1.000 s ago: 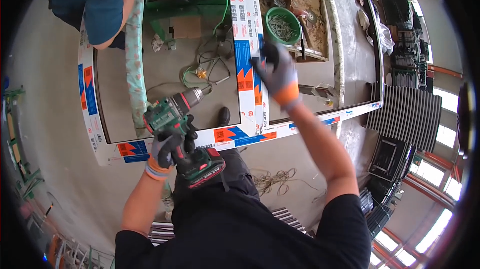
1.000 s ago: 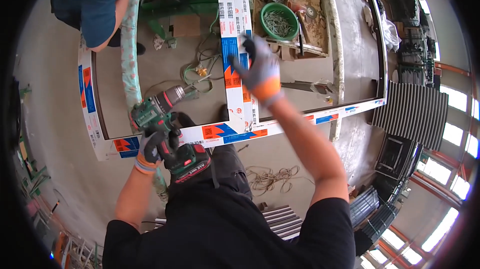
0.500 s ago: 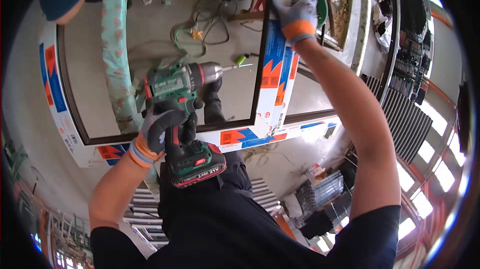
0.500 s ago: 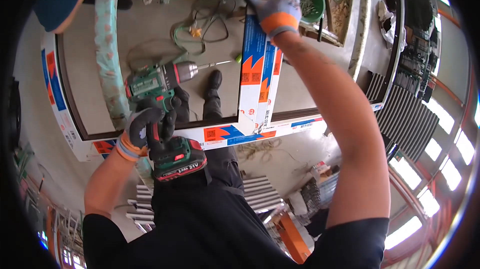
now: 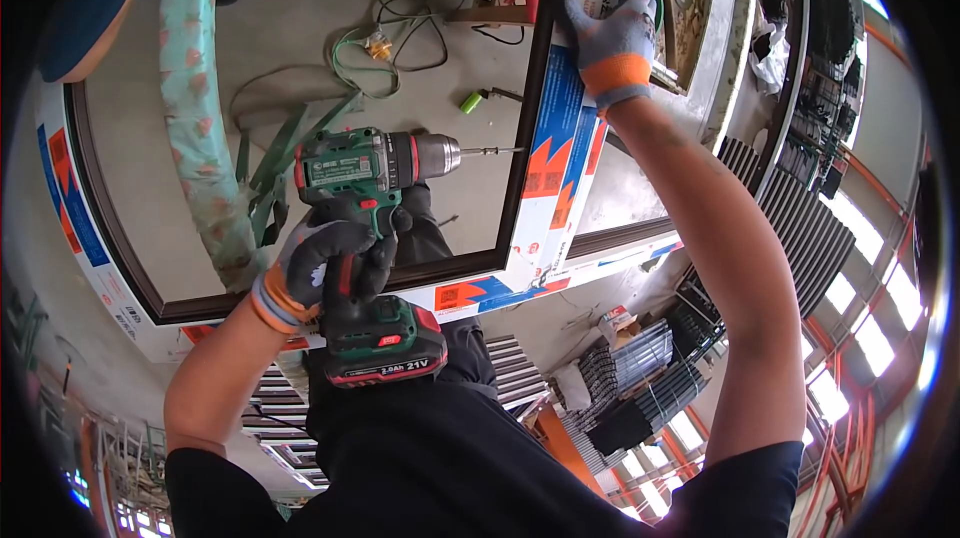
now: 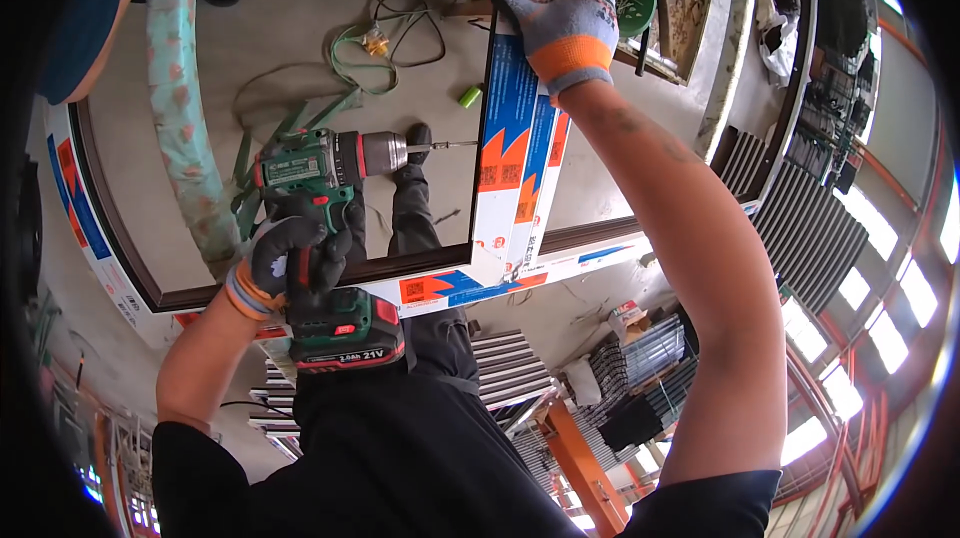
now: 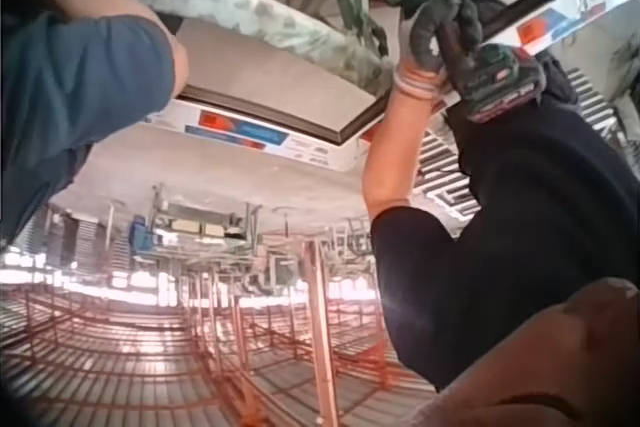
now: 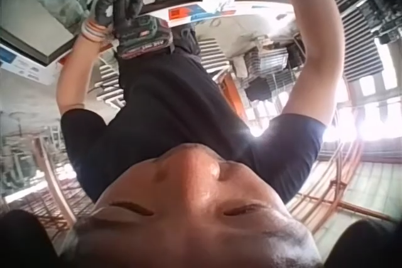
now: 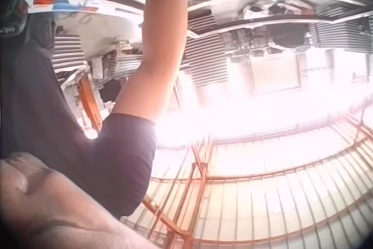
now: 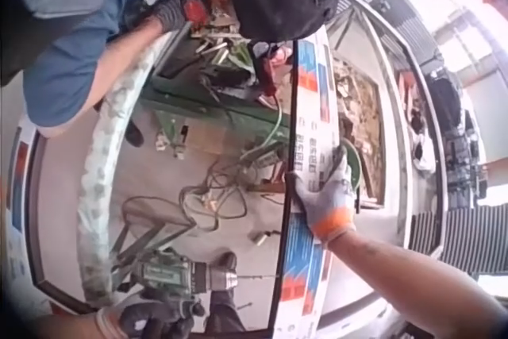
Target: Assemble a large metal window frame using a mallet, power drill, and sealant.
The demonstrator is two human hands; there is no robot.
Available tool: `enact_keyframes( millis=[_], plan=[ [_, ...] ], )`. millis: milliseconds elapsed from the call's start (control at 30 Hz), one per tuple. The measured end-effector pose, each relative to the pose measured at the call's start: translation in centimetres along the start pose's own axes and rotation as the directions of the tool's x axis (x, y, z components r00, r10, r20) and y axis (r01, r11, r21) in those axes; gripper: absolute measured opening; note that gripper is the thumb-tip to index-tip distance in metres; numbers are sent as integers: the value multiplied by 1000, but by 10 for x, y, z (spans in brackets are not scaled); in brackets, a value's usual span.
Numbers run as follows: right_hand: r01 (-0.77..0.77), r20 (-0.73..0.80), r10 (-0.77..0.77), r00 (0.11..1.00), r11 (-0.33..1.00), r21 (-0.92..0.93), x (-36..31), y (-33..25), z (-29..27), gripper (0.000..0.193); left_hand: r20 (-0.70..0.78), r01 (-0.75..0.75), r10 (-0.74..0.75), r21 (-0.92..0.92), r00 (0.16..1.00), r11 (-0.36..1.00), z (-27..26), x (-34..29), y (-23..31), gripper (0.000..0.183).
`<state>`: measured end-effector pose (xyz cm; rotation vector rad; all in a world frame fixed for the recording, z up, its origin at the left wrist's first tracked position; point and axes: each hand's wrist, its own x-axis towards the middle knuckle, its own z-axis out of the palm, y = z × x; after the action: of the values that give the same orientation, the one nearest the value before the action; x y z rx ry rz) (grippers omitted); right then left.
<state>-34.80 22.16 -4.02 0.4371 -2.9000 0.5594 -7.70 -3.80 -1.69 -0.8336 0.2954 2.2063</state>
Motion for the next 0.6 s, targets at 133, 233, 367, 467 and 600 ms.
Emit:
enact_keyframes(
  millis=[133,233,367,467,600],
  plan=[
    [-10,18,10,1000,999,-34,-2,-4,-1,101,-31,33,-33,16,999,999,7,4,9,48],
    [-43,42,45,998,998,-55,0,-7,-3,101,41,58,-60,41,997,997,-3,9,12,47],
    [-91,84,96,992,994,-64,-2,-14,-7,102,-10,105,-105,48,994,993,-3,17,8,50],
    [-72,56,78,995,993,-93,-2,-13,-7,105,-30,99,-98,53,995,994,6,19,11,49],
    [-140,82,148,985,985,-103,-2,-15,-8,108,53,100,-105,80,993,992,7,23,11,52]
  ],
)
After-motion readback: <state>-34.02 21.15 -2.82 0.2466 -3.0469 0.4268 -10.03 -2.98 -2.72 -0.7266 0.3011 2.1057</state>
